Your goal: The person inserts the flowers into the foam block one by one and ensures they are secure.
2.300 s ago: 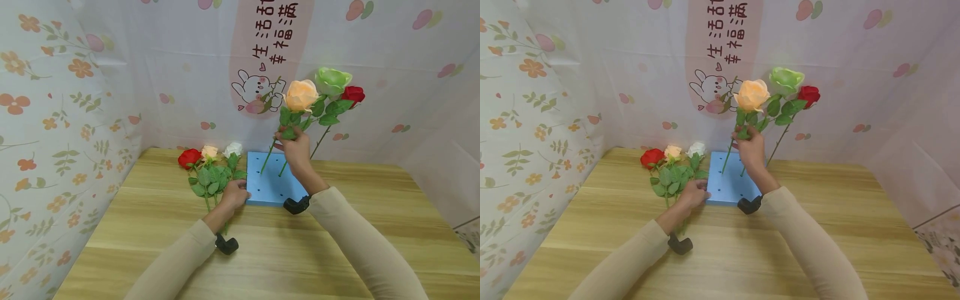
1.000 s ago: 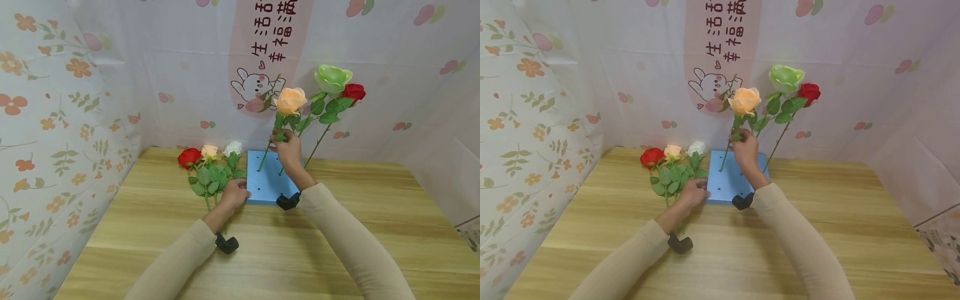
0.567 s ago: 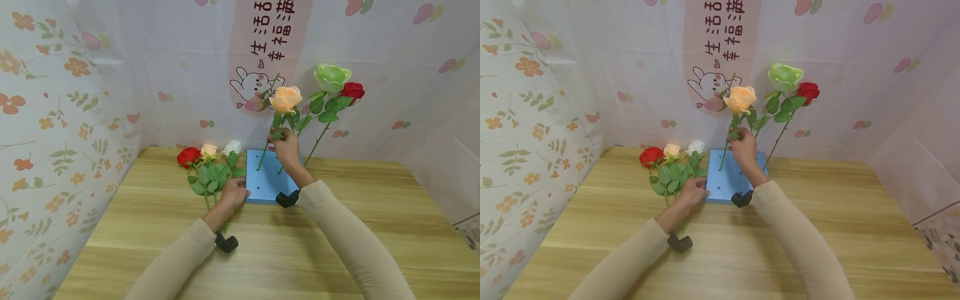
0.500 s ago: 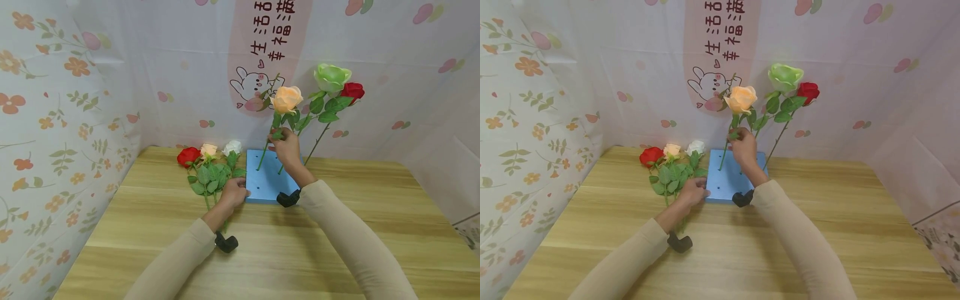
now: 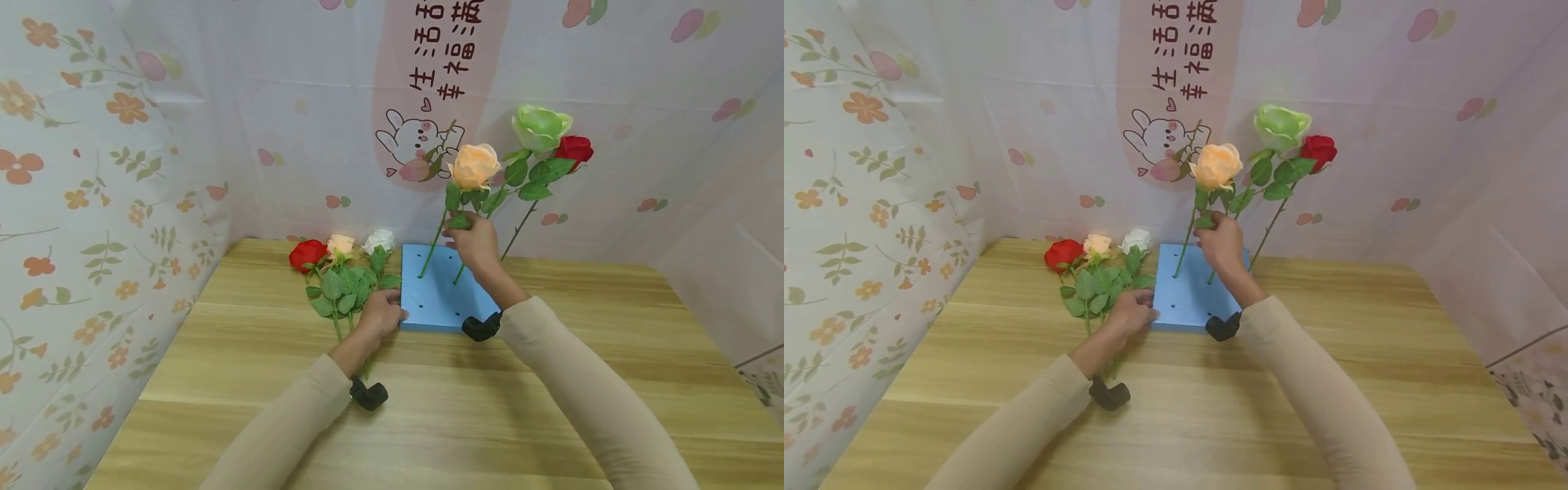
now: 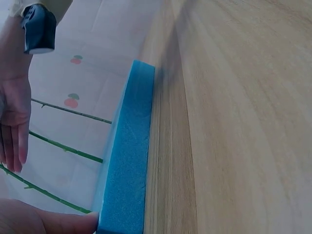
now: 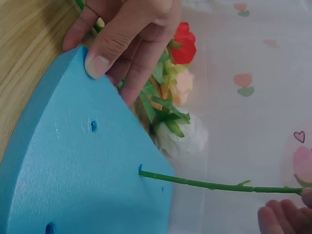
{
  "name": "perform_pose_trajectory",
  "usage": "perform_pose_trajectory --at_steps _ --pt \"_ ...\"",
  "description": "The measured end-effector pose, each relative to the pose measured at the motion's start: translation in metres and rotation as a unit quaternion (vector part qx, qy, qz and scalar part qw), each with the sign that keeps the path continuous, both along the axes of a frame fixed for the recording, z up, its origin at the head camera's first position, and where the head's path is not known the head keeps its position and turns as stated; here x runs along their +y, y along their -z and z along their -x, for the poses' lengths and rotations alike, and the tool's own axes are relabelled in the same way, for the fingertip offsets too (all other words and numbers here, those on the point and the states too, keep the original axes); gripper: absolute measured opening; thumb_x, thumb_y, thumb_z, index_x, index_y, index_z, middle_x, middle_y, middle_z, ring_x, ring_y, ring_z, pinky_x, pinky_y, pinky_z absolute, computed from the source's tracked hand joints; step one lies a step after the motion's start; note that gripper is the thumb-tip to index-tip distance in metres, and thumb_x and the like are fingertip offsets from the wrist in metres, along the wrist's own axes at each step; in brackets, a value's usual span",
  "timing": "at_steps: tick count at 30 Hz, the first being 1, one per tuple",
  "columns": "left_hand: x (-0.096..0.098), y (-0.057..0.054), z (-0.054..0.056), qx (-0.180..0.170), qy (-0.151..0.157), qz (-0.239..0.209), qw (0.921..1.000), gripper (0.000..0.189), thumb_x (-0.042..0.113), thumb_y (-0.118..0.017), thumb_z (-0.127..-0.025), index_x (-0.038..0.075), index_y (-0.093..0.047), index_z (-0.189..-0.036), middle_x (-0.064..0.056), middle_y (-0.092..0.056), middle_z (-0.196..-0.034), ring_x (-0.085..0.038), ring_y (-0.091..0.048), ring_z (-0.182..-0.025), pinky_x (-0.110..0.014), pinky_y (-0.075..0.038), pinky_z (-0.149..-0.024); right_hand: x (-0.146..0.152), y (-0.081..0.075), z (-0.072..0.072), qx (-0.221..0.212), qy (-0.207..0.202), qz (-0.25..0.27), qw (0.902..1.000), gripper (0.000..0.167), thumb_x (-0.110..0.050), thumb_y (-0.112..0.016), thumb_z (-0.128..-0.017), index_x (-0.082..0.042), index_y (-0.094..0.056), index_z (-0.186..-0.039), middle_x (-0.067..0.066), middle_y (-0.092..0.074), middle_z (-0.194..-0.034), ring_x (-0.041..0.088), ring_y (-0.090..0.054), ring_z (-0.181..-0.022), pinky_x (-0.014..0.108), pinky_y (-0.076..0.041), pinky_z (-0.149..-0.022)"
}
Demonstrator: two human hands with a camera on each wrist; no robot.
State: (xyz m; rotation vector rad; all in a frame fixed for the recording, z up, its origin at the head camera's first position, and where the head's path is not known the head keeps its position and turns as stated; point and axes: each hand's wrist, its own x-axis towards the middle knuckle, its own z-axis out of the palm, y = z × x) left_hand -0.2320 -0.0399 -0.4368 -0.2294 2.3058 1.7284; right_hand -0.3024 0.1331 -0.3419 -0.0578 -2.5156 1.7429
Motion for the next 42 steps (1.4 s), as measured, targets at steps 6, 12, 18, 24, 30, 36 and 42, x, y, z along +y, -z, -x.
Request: perform_pose_trajectory --at_steps 6,12,18,24,30,36,42 --pt "0.000 0.001 0.001 -0.002 -0.002 0.009 1.0000 0.051 0.002 -0.065 -0.088 0.004 -0.054 -0.138 -0.014 -0.056 -0.128 -0.031 -0.051 -0.123 -0.043 -0.045 -0.099 0.008 -0.003 -0.008 -0.007 -0.024 -0.024 0.9994 0.038 -0.017 -0.058 -0.098 0.004 -0.054 -0.130 0.021 -0.064 -0.117 0.034 -0.064 -0.110 0.037 -0.055 -0.086" --pt "0.001 0.002 0.000 0.001 -0.002 0.021 0.9998 0.050 0.003 -0.065 -0.088 0.004 -0.055 -0.137 -0.013 -0.057 -0.125 -0.029 -0.052 -0.120 -0.040 -0.047 -0.095 0.016 0.000 -0.015 -0.005 -0.041 -0.038 0.9984 0.034 -0.016 -0.057 -0.099 0.005 -0.057 -0.126 0.020 -0.065 -0.118 0.033 -0.064 -0.108 0.037 -0.056 -0.085" --pt "0.000 0.002 -0.001 0.002 0.001 0.012 0.9999 0.051 0.003 -0.066 -0.087 0.006 -0.055 -0.137 -0.014 -0.057 -0.126 -0.031 -0.051 -0.121 -0.044 -0.046 -0.097 0.025 0.000 -0.025 -0.006 -0.056 -0.056 0.9968 0.035 -0.018 -0.057 -0.098 0.004 -0.059 -0.126 0.022 -0.065 -0.118 0.033 -0.065 -0.104 0.040 -0.056 -0.084" --pt "-0.001 0.000 -0.001 0.009 0.009 0.020 0.9997 0.052 0.002 -0.065 -0.086 0.007 -0.056 -0.137 -0.013 -0.058 -0.125 -0.031 -0.053 -0.119 -0.045 -0.046 -0.097 0.039 -0.001 -0.034 -0.017 -0.059 -0.068 0.9958 0.037 -0.019 -0.057 -0.098 0.001 -0.059 -0.129 0.022 -0.064 -0.121 0.030 -0.066 -0.102 0.042 -0.055 -0.086" --pt "-0.004 -0.006 -0.003 0.015 0.026 0.028 0.9992 0.051 0.004 -0.066 -0.085 0.007 -0.056 -0.136 -0.013 -0.059 -0.121 -0.030 -0.055 -0.113 -0.043 -0.048 -0.090 0.057 0.000 -0.042 -0.023 -0.061 -0.083 0.9944 0.037 -0.022 -0.057 -0.099 0.001 -0.059 -0.128 0.022 -0.064 -0.121 0.034 -0.065 -0.106 0.039 -0.056 -0.084" --pt "-0.008 -0.012 -0.006 0.020 0.038 0.034 0.9985 0.051 0.006 -0.065 -0.087 0.006 -0.055 -0.137 -0.015 -0.060 -0.125 -0.032 -0.056 -0.114 -0.043 -0.049 -0.092 0.076 0.001 -0.050 -0.038 -0.066 -0.092 0.9928 0.040 -0.024 -0.055 -0.100 0.002 -0.056 -0.131 0.023 -0.061 -0.125 0.030 -0.064 -0.107 0.029 -0.056 -0.081" --pt "-0.013 -0.019 -0.008 0.023 0.051 0.050 0.9972 0.047 0.010 -0.064 -0.090 0.007 -0.056 -0.137 -0.015 -0.060 -0.127 -0.034 -0.055 -0.117 -0.046 -0.048 -0.094 0.093 0.007 -0.057 -0.044 -0.056 -0.095 0.9929 0.043 -0.027 -0.055 -0.100 0.004 -0.056 -0.131 0.026 -0.059 -0.126 0.021 -0.066 -0.100 0.024 -0.056 -0.079"
